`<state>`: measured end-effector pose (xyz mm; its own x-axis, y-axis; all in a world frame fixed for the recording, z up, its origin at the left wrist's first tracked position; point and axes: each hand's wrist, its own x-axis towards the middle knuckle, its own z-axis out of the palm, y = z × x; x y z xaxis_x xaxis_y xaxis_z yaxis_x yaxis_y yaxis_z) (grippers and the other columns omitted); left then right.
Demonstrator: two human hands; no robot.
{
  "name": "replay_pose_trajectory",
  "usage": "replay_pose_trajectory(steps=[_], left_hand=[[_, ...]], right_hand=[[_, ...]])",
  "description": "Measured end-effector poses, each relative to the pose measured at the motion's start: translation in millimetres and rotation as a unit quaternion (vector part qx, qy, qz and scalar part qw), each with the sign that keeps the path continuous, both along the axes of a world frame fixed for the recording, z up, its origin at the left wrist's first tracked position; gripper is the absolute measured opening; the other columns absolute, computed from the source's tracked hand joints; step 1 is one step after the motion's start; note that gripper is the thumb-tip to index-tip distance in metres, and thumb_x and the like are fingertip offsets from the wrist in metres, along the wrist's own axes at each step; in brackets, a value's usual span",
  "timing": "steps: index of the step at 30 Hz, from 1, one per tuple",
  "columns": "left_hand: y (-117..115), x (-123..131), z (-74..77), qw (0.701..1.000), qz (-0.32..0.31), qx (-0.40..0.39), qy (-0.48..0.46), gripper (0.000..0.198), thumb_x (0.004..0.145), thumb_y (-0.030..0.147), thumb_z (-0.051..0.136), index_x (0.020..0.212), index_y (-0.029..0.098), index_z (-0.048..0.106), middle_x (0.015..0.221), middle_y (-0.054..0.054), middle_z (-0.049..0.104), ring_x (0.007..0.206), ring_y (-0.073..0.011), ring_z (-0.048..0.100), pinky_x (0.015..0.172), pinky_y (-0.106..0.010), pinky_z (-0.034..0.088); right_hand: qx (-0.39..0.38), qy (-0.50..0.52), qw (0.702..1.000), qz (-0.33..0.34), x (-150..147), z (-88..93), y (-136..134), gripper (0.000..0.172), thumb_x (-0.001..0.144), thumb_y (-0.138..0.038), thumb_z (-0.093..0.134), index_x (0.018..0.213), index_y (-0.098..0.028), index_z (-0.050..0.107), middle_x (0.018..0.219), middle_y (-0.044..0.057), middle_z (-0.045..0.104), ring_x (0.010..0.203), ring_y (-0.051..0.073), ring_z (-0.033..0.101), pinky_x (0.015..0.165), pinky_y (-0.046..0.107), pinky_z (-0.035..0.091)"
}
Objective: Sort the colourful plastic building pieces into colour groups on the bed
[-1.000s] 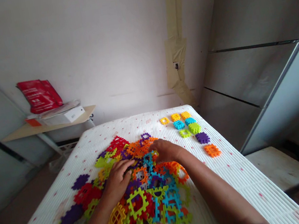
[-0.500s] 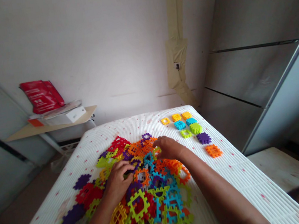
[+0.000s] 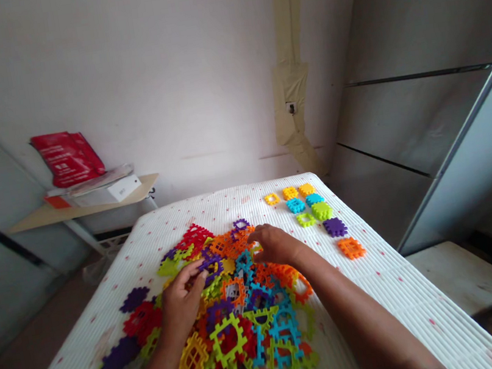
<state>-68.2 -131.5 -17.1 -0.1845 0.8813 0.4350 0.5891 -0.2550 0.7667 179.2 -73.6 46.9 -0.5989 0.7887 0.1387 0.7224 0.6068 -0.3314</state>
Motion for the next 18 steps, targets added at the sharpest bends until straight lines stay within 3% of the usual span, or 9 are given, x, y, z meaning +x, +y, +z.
replay_pose_trajectory(steps=[7, 13, 18], left_hand=[[-4, 2, 4.6, 0.992, -0.024, -0.025, -0.122, 0.030, 0.073, 0.043, 0.059, 0.090, 0.018, 0.060, 0.081, -0.005, 0.069, 0.075, -0.0188, 0.065, 0.072, -0.029, 0.050], [-5, 4, 13.5, 0.984, -0.013, -0.040, -0.175, 0.028, 0.070, 0.044, 0.062, 0.078, 0.018, 0.055, 0.065, -0.001, 0.065, 0.063, -0.0166, 0.062, 0.063, -0.026, 0.048], [-8, 7, 20.3, 0.974, -0.034, -0.062, -0.217, 0.029, 0.066, 0.043, 0.066, 0.075, 0.018, 0.054, 0.063, 0.000, 0.064, 0.062, -0.0162, 0.061, 0.062, -0.026, 0.048]], right_hand=[[0.044, 0.058, 0.996, 0.049, -35, 3.3, -26, 0.039, 0.078, -0.031, 0.063, 0.114, -0.017, 0.058, 0.109, 0.009, 0.062, 0.100, 0.021, 0.056, 0.085, 0.031, 0.043], [0.090, 0.002, 0.996, 0.000, -61, -1.3, -48, 0.051, 0.079, -0.048, 0.058, 0.118, -0.016, 0.051, 0.100, 0.011, 0.062, 0.093, 0.024, 0.055, 0.079, 0.034, 0.043], [0.104, -0.001, 0.994, -0.029, -70, -1.9, -56, 0.053, 0.079, -0.049, 0.057, 0.119, -0.015, 0.049, 0.099, 0.011, 0.061, 0.092, 0.025, 0.053, 0.077, 0.035, 0.043]])
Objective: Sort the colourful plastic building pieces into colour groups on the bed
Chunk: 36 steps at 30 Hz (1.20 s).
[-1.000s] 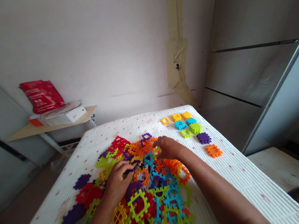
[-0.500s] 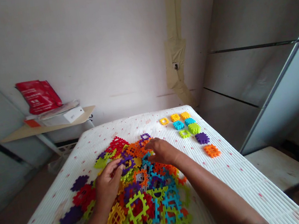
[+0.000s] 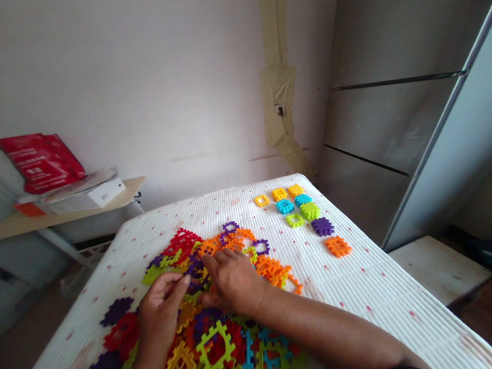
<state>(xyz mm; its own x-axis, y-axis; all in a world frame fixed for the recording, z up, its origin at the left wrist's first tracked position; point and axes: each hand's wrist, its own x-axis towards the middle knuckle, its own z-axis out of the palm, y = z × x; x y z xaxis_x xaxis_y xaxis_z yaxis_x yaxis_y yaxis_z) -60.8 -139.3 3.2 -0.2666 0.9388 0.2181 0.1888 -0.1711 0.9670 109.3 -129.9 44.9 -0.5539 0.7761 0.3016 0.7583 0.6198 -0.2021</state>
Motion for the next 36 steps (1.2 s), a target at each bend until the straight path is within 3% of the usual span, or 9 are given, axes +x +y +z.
replay_pose_trajectory(steps=[7, 11, 15, 18, 21, 25, 29, 36], left_hand=[[-2, -1, 1.2, 1.000, -0.009, 0.001, -0.015, 0.032, 0.062, 0.044, 0.069, 0.074, 0.017, 0.055, 0.060, 0.002, 0.061, 0.058, -0.0144, 0.058, 0.057, -0.023, 0.047], [-1, -2, -0.8, 0.999, -0.035, -0.023, -0.028, 0.037, 0.066, 0.048, 0.066, 0.085, 0.017, 0.057, 0.069, -0.002, 0.067, 0.071, -0.0195, 0.064, 0.071, -0.030, 0.051], [0, -4, -4.3, 0.998, -0.047, -0.021, -0.027, 0.038, 0.069, 0.049, 0.063, 0.089, 0.017, 0.057, 0.075, -0.005, 0.069, 0.077, -0.0218, 0.066, 0.077, -0.033, 0.051], [2, -5, -7.6, 0.998, -0.052, -0.026, -0.014, 0.038, 0.068, 0.050, 0.063, 0.088, 0.017, 0.058, 0.076, -0.006, 0.070, 0.078, -0.0231, 0.066, 0.076, -0.034, 0.051], [3, -6, -10.4, 0.998, -0.058, -0.026, 0.001, 0.037, 0.069, 0.049, 0.062, 0.089, 0.018, 0.059, 0.077, -0.006, 0.070, 0.079, -0.0229, 0.066, 0.077, -0.033, 0.051], [3, -7, -11.7, 0.998, -0.062, -0.021, 0.010, 0.036, 0.070, 0.049, 0.061, 0.089, 0.018, 0.060, 0.077, -0.006, 0.070, 0.079, -0.0225, 0.066, 0.078, -0.033, 0.051], [3, -7, -10.5, 0.998, -0.058, -0.023, 0.016, 0.040, 0.068, 0.051, 0.062, 0.089, 0.017, 0.060, 0.076, -0.007, 0.070, 0.078, -0.0238, 0.066, 0.078, -0.035, 0.052], [4, -9, -12.4, 0.997, -0.062, -0.034, 0.030, 0.041, 0.069, 0.053, 0.061, 0.090, 0.017, 0.061, 0.077, -0.007, 0.070, 0.079, -0.0238, 0.066, 0.074, -0.033, 0.053]], right_hand=[[0.021, 0.015, 1.000, -0.016, -7, -0.1, -1, 0.046, 0.081, -0.042, 0.055, 0.118, -0.014, 0.051, 0.096, 0.011, 0.062, 0.090, 0.025, 0.054, 0.078, 0.036, 0.044], [0.014, 0.024, 0.999, -0.043, 12, 12.4, 11, 0.042, 0.082, -0.042, 0.055, 0.116, -0.017, 0.054, 0.100, 0.010, 0.065, 0.093, 0.024, 0.057, 0.080, 0.034, 0.044], [-0.016, 0.015, 0.986, -0.165, 65, 33.2, 29, 0.047, 0.083, -0.045, 0.053, 0.123, -0.021, 0.053, 0.098, 0.009, 0.068, 0.087, 0.023, 0.062, 0.073, 0.029, 0.045], [-0.004, -0.015, 0.950, -0.313, 118, 40.8, 40, 0.044, 0.083, -0.045, 0.052, 0.120, -0.023, 0.057, 0.100, 0.008, 0.069, 0.088, 0.024, 0.063, 0.071, 0.028, 0.044], [-0.020, -0.064, 0.903, -0.424, 167, 34.0, 42, 0.043, 0.081, -0.047, 0.051, 0.116, -0.023, 0.060, 0.097, 0.010, 0.069, 0.087, 0.024, 0.064, 0.067, 0.028, 0.043], [-0.068, -0.089, 0.874, -0.472, 209, 10.5, 37, 0.041, 0.082, -0.045, 0.048, 0.114, -0.023, 0.061, 0.095, 0.010, 0.069, 0.087, 0.024, 0.064, 0.064, 0.027, 0.041], [-0.088, -0.087, 0.865, -0.486, 220, -6.1, 33, 0.041, 0.082, -0.043, 0.046, 0.114, -0.023, 0.061, 0.097, 0.010, 0.069, 0.088, 0.024, 0.064, 0.065, 0.028, 0.041], [-0.096, -0.125, 0.859, -0.487, 217, -10.2, 35, 0.038, 0.082, -0.044, 0.044, 0.103, -0.020, 0.065, 0.094, 0.011, 0.069, 0.086, 0.024, 0.065, 0.065, 0.029, 0.041]])
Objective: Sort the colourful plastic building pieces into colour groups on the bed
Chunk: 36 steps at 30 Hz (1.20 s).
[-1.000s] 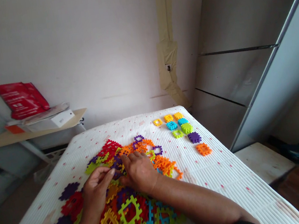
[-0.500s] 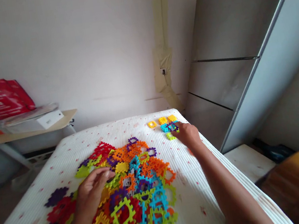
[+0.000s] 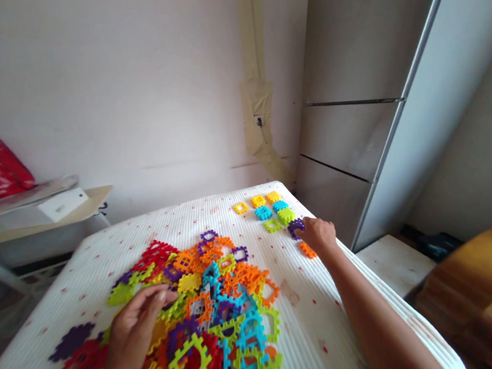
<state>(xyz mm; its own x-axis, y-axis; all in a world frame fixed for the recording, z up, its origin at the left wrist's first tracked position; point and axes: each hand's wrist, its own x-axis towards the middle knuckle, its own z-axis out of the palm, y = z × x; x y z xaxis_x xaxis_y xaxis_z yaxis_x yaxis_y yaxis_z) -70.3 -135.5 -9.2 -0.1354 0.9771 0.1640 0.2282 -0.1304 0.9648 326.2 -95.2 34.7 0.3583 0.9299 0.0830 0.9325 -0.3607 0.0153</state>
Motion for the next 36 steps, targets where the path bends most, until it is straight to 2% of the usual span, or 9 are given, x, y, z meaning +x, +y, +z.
replay_pose_trajectory(steps=[11, 26, 36], left_hand=[[2, -1, -2.2, 1.000, 0.003, 0.002, 0.022, 0.042, 0.067, 0.054, 0.061, 0.089, 0.018, 0.062, 0.076, -0.006, 0.070, 0.080, -0.0241, 0.066, 0.073, -0.031, 0.053], [2, -1, -4.0, 1.000, -0.002, 0.003, 0.021, 0.041, 0.068, 0.053, 0.061, 0.091, 0.019, 0.062, 0.075, -0.006, 0.070, 0.079, -0.0235, 0.066, 0.073, -0.031, 0.053], [2, -3, -4.8, 0.999, -0.008, 0.004, 0.031, 0.042, 0.070, 0.055, 0.058, 0.091, 0.018, 0.061, 0.078, -0.006, 0.069, 0.080, -0.0240, 0.066, 0.075, -0.033, 0.052]], right_hand=[[0.003, -0.021, 1.000, -0.009, -4, -8.5, 4, 0.037, 0.084, -0.048, 0.044, 0.098, -0.022, 0.065, 0.091, 0.009, 0.070, 0.086, 0.022, 0.065, 0.071, 0.031, 0.039], [-0.007, -0.020, 1.000, 0.002, 1, -17.3, 8, 0.035, 0.081, -0.046, 0.046, 0.097, -0.020, 0.065, 0.093, 0.010, 0.069, 0.086, 0.025, 0.064, 0.071, 0.034, 0.040], [-0.004, -0.020, 1.000, -0.011, -3, -12.5, 6, 0.036, 0.082, -0.045, 0.045, 0.100, -0.020, 0.064, 0.094, 0.010, 0.069, 0.087, 0.025, 0.063, 0.074, 0.035, 0.038]])
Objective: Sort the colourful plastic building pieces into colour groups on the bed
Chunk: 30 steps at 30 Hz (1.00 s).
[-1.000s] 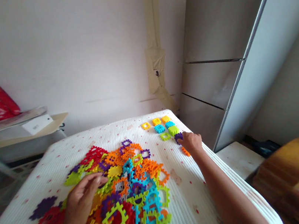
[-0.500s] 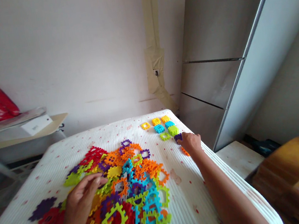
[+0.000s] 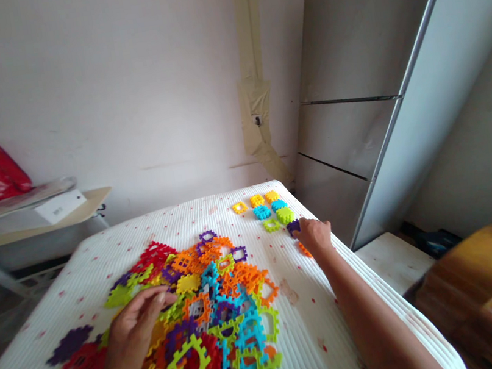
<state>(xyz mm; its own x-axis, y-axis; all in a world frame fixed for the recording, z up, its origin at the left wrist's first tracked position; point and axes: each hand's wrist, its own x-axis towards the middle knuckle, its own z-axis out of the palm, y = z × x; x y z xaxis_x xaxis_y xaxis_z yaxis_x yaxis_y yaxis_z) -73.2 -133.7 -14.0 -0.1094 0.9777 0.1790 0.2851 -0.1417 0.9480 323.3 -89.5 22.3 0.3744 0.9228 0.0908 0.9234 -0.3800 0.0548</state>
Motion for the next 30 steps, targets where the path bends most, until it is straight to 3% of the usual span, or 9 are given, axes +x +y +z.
replay_pose_trajectory(steps=[5, 9, 15, 23, 27, 30], left_hand=[[1, 0, -1.7, 1.000, -0.001, -0.007, 0.000, 0.042, 0.071, 0.055, 0.058, 0.093, 0.019, 0.060, 0.080, -0.006, 0.069, 0.082, -0.0234, 0.065, 0.077, -0.032, 0.051], [1, 1, 0.0, 1.000, 0.001, -0.008, -0.005, 0.043, 0.070, 0.055, 0.059, 0.092, 0.019, 0.060, 0.081, -0.006, 0.069, 0.082, -0.0232, 0.065, 0.077, -0.031, 0.051], [0, 1, 1.4, 1.000, 0.004, -0.015, -0.012, 0.045, 0.068, 0.057, 0.060, 0.091, 0.019, 0.060, 0.080, -0.006, 0.069, 0.082, -0.0230, 0.065, 0.076, -0.030, 0.051], [1, 0, -2.7, 1.000, 0.000, -0.013, -0.008, 0.042, 0.070, 0.055, 0.059, 0.092, 0.019, 0.060, 0.081, -0.005, 0.070, 0.084, -0.0226, 0.065, 0.077, -0.029, 0.051], [1, 0, -1.1, 1.000, 0.002, -0.006, 0.003, 0.043, 0.070, 0.055, 0.058, 0.092, 0.019, 0.060, 0.081, -0.006, 0.070, 0.082, -0.0232, 0.065, 0.075, -0.030, 0.051], [0, 0, -1.1, 1.000, 0.001, -0.004, 0.008, 0.043, 0.070, 0.056, 0.058, 0.092, 0.019, 0.060, 0.081, -0.006, 0.070, 0.082, -0.0237, 0.065, 0.075, -0.031, 0.051]], right_hand=[[0.045, -0.019, 0.999, 0.002, -2, 8.9, -4, 0.033, 0.082, -0.041, 0.047, 0.101, -0.021, 0.064, 0.089, 0.009, 0.070, 0.083, 0.023, 0.064, 0.073, 0.034, 0.036], [0.149, -0.009, 0.985, 0.090, -7, 11.5, -4, 0.031, 0.082, -0.037, 0.050, 0.105, -0.021, 0.063, 0.093, 0.008, 0.070, 0.087, 0.022, 0.062, 0.075, 0.033, 0.034], [0.346, -0.007, 0.912, 0.222, -15, 5.5, 1, 0.035, 0.085, -0.035, 0.053, 0.113, -0.014, 0.058, 0.104, 0.012, 0.067, 0.093, 0.022, 0.059, 0.085, 0.033, 0.033], [0.438, -0.018, 0.845, 0.306, -28, 5.6, -4, 0.035, 0.087, -0.038, 0.051, 0.110, -0.014, 0.058, 0.107, 0.012, 0.066, 0.091, 0.021, 0.059, 0.086, 0.033, 0.035], [0.427, -0.012, 0.845, 0.322, -34, 8.4, -6, 0.035, 0.087, -0.039, 0.051, 0.112, -0.014, 0.058, 0.107, 0.013, 0.066, 0.092, 0.021, 0.058, 0.087, 0.034, 0.034], [0.360, -0.003, 0.892, 0.273, -33, 11.9, -6, 0.034, 0.086, -0.039, 0.051, 0.109, -0.016, 0.060, 0.102, 0.011, 0.067, 0.091, 0.021, 0.059, 0.085, 0.033, 0.033]])
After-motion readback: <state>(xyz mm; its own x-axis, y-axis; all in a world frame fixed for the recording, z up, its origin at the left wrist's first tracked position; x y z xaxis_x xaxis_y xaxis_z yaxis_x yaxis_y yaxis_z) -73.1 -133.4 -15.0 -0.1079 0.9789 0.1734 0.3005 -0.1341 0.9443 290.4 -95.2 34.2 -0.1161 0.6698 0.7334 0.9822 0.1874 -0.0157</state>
